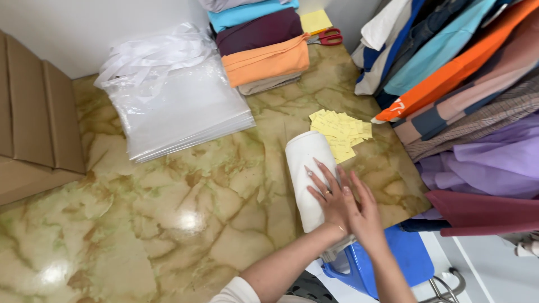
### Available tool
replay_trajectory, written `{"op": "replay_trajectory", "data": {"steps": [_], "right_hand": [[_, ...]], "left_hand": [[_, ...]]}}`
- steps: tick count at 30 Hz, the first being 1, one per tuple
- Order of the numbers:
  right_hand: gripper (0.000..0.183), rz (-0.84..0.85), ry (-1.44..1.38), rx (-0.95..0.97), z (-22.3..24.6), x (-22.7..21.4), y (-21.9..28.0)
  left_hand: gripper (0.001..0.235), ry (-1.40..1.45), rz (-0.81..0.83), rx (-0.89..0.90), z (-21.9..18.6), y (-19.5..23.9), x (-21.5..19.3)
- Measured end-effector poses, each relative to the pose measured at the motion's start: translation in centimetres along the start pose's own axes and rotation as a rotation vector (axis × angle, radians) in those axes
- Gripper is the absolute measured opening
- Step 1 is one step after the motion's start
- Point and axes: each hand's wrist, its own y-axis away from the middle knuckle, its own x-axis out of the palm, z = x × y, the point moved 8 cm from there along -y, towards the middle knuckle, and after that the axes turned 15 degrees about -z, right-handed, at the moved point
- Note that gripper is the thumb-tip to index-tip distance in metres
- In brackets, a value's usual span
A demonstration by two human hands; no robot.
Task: The person takes a white shirt, an orange t-shirt, and white pants from a clothing rack. They lay each item on a table, fold them neatly by hand, and place them into a stack.
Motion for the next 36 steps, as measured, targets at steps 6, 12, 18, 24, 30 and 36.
{"op": "replay_trajectory", "data": {"steps": [6,12,18,24,30,36], "right_hand": [[0.076,0.148,0.159,-0.116,-3.6,1.9,2.8],[0.110,0.237,0.332,0.218,-5.6,2.5,1.5],[0.129,0.216,0.188,0.562,-6.4,3.5,-0.4],[0.112,0.286,-0.106,0.729,0.1,6.2,1.5],[0.093,0.183,-0.307,0.759,3.7,8.8,5.0],[0.081,0.037,-0.004,0.509,2.3,10.7,4.5]], "left_hand": [[0.079,0.491,-0.072,0.082,1.4,1.1,-6.7],[0.050,0.607,-0.365,-0.088,11.2,0.9,-9.9],[0.104,0.927,0.079,-0.552,17.9,-0.1,-0.9],[0.108,1.117,0.309,-0.638,15.4,1.3,-4.3],[0.092,1.228,0.260,-0.712,17.7,1.7,-9.1],[0.077,1.303,0.040,-0.786,18.6,3.2,-15.6]]}}
